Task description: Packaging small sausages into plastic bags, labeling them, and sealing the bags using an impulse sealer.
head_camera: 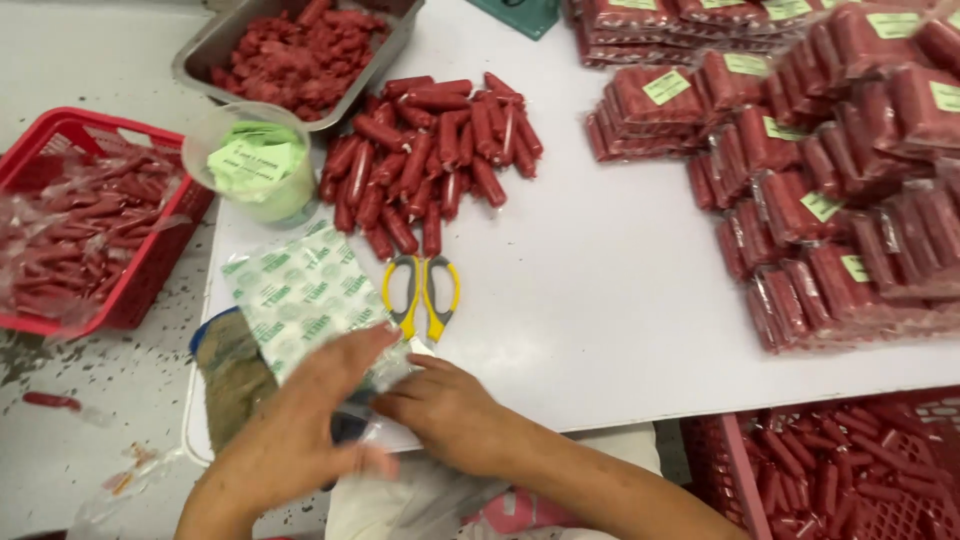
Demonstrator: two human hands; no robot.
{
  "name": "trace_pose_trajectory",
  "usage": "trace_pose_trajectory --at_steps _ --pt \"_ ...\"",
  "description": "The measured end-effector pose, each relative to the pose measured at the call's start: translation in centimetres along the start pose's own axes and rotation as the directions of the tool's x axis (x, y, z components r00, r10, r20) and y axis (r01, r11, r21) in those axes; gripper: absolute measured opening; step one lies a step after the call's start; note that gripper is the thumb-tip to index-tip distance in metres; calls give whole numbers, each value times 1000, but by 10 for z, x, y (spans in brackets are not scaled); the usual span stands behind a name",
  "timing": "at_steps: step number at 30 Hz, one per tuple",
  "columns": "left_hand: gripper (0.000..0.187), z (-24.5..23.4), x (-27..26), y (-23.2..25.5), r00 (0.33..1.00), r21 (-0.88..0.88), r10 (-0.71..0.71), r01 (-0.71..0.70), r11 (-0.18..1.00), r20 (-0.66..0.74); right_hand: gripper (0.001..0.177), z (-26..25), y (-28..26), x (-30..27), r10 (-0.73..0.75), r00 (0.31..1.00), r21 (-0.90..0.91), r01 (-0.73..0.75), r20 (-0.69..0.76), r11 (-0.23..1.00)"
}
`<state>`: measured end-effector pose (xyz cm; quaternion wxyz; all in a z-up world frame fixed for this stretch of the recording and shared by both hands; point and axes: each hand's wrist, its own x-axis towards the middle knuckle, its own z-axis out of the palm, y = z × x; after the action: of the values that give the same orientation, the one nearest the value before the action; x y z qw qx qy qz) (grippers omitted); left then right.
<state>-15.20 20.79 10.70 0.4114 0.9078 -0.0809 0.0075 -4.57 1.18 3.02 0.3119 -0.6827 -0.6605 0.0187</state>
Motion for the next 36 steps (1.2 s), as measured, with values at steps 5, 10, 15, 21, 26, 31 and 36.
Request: trace_pose_trajectory --at_steps 5,10,15,21,26,31,36 --pt "61 73 31 19 978 -194 -200 209 959 64 37 -154 -8 -70 370 902 163 -340 -223 926" --pt "16 163 127 76 815 -649 -551 518 557 178 20 -214 26 -116 419 817 -363 -558 -396 746" --pt "52 208 195 73 908 204 -388 354 913 161 80 -152 47 -172 596 715 -333 -699 -366 633" --pt "23 108 309 30 807 418 -471 313 853 356 77 -101 75 -217 588 772 -554 -607 -240 571" --pt "39 12 442 -42 943 562 -295 330 759 -155 94 -101 81 -212 600 766 -681 -567 -230 462" --pt "77 8 498 -71 726 478 -679 637 605 -108 100 -99 87 -210 633 740 -661 -595 -227 458" --pt "57 40 461 -43 886 613 -447 286 737 123 92 -112 77 -201 658 738 -635 -581 -148 509"
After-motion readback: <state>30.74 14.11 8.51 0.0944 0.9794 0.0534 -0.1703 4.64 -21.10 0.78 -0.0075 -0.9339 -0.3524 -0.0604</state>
